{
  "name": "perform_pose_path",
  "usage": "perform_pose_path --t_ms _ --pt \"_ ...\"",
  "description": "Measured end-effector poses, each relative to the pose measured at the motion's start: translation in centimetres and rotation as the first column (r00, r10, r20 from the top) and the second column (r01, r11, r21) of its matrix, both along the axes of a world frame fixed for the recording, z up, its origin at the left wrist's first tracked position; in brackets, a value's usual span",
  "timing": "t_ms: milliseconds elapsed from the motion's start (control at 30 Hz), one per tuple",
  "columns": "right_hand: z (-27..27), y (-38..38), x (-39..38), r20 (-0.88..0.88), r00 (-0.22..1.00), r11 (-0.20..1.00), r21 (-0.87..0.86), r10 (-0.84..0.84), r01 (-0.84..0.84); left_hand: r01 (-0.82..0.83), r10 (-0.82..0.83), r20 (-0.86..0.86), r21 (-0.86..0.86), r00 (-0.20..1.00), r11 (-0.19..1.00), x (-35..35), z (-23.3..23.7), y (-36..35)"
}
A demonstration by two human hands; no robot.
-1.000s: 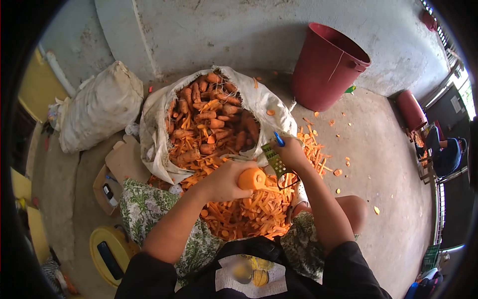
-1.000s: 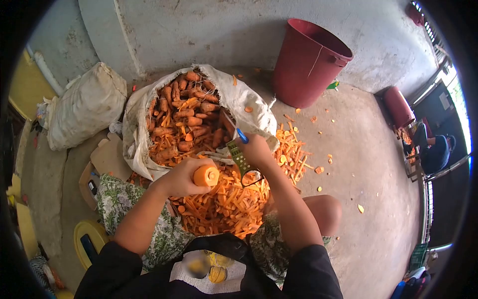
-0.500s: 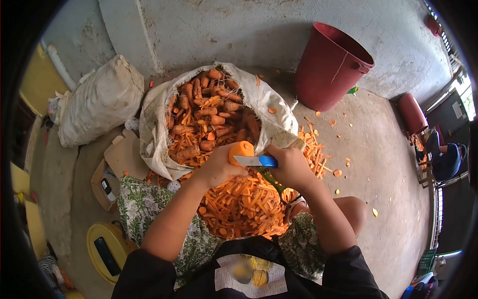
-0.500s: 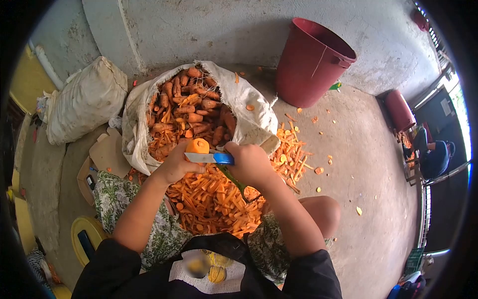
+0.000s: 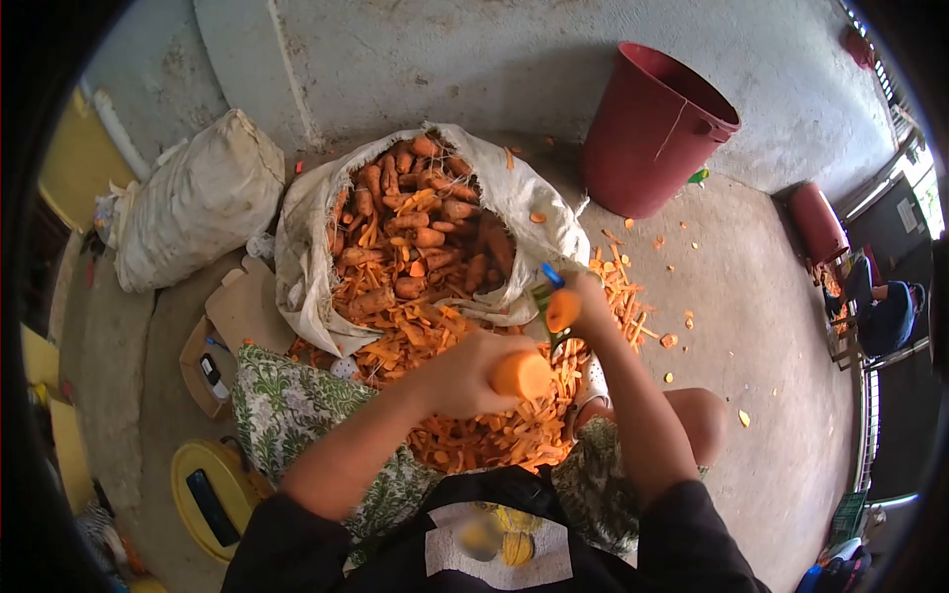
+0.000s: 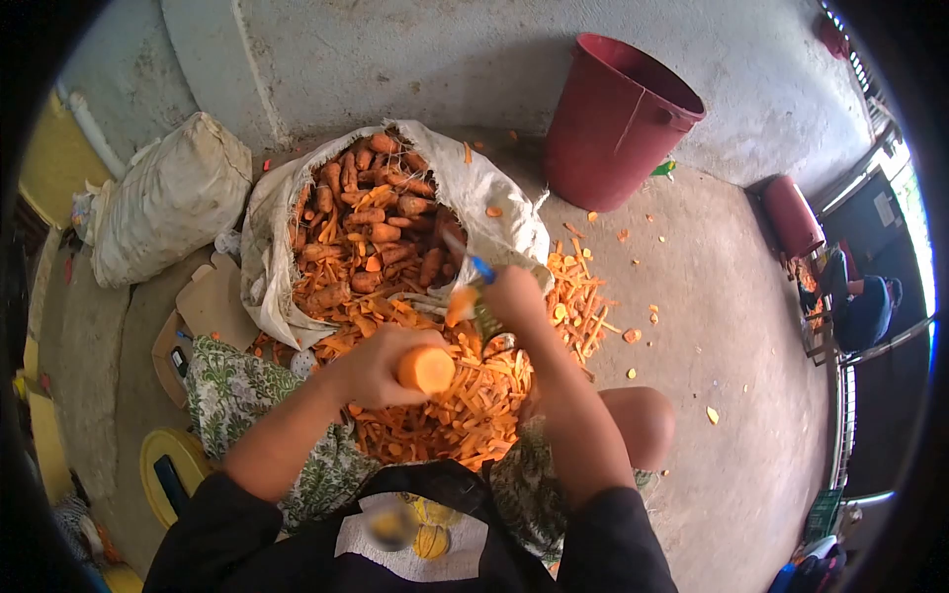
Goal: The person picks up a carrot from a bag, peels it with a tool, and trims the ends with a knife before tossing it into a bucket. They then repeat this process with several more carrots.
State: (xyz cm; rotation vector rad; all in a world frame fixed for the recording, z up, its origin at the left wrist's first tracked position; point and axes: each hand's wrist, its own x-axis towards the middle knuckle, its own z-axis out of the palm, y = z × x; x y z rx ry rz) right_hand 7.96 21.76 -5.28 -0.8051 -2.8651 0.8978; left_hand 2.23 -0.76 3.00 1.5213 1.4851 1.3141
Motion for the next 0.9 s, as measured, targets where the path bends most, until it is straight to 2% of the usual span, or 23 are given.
perform_pose_path --t_ms 33,67,167,233,267,300,333,367,400,467,500,567,600,633,700,733,800,833,900 --pt "-1.3 1.4 -0.2 0.106 0.989 0.992 0.085 -0.102 0.094 0.007 -0.007 0.002 -0.004 1.0 1.0 0.1 0.2 0.1" --pt "-1.0 1.4 -0.2 0.103 0.989 0.992 0.084 -0.106 0.098 -0.044 0.044 0.029 -0.022 0.999 0.999 0.0 0.4 0.2" --pt "0.5 0.2 -0.1 0.079 0.983 0.986 0.015 -0.169 0.168 -0.118 0.119 0.016 -0.042 0.993 0.992 -1.3 -0.1 -0.1" --pt "1.4 -0.6 -0.5 -0.029 0.972 0.968 -0.104 -0.233 0.229 -0.235 0.232 -0.043 -0.108 0.972 0.966 -2.0 -0.2 -0.3" --pt "2.0 -0.7 -0.4 -0.048 0.974 0.965 -0.155 -0.22 0.211 -0.259 0.243 -0.136 -0.113 0.96 0.959 -2.4 -0.5 -0.3" --pt "2.9 -1.1 -0.2 -0.051 0.974 0.965 -0.151 -0.222 0.213 -0.257 0.241 -0.137 -0.109 0.961 0.96 -2.4 -0.6 -0.1" --pt "4.0 -1.7 0.0 -0.152 0.964 0.858 -0.501 -0.216 0.114 -0.289 0.266 -0.159 -0.15 0.951 0.946 -2.5 -0.7 0.0" --pt "5.1 -2.4 0.3 -0.245 0.938 0.636 -0.77 -0.243 -0.036 -0.322 0.289 -0.181 -0.191 0.94 0.927 -2.6 -0.8 0.1" --pt "6.1 -3.2 0.6 -0.246 0.938 0.638 -0.77 -0.244 -0.036 -0.321 0.288 -0.181 -0.19 0.94 0.928 -2.6 -1.1 0.2" --pt "7.4 -5.0 1.2 -0.25 0.966 0.422 -0.871 0.061 -0.252 -0.417 0.318 -0.408 -0.181 0.856 0.891 -2.7 -2.0 0.3" --pt "7.4 -5.5 1.2 -0.187 0.965 0.483 -0.838 0.182 -0.253 -0.418 0.319 -0.408 -0.179 0.855 0.891 -2.7 -2.3 0.3" --pt "6.5 -6.9 1.1 -0.28 0.934 0.516 -0.779 0.221 -0.355 -0.389 0.295 -0.268 -0.442 0.917 0.809 -2.7 -2.9 0.1" --pt "6.1 -6.7 1.0 -0.284 0.902 0.58 -0.693 0.325 -0.428 -0.381 0.276 -0.3 -0.393 0.913 0.837 -2.8 -3.1 -0.1" --pt "5.8 -6.6 1.0 -0.28 0.903 0.582 -0.692 0.327 -0.426 -0.38 0.277 -0.295 -0.391 0.914 0.838 -2.9 -3.1 -0.3" --pt "5.4 -6.5 1.1 -0.148 0.956 0.535 -0.801 0.255 -0.267 -0.293 0.176 -0.292 -0.426 0.94 0.856 -3.3 -2.7 -0.5" --pt "5.4 -6.3 1.1 -0.145 0.956 0.54 -0.799 0.255 -0.265 -0.291 0.177 -0.29 -0.421 0.941 0.859 -3.5 -2.6 -0.6" --pt "5.4 -5.8 1.2 -0.01 0.871 0.523 -0.796 0.492 -0.305 -0.218 0.089 -0.277 -0.479 0.957 0.851 -4.1 -2.3 -0.9" --pt "4.9 -5.7 1.3 -0.011 0.87 0.524 -0.794 0.492 -0.306 -0.219 0.09 -0.279 -0.477 0.956 0.851 -4.3 -2.3 -1.1" --pt "3.3 -5.9 2.0 0.054 0.834 0.638 -0.672 0.549 -0.376 -0.163 0.056 -0.213 -0.526 0.975 0.835 -4.8 -2.3 -1.4"
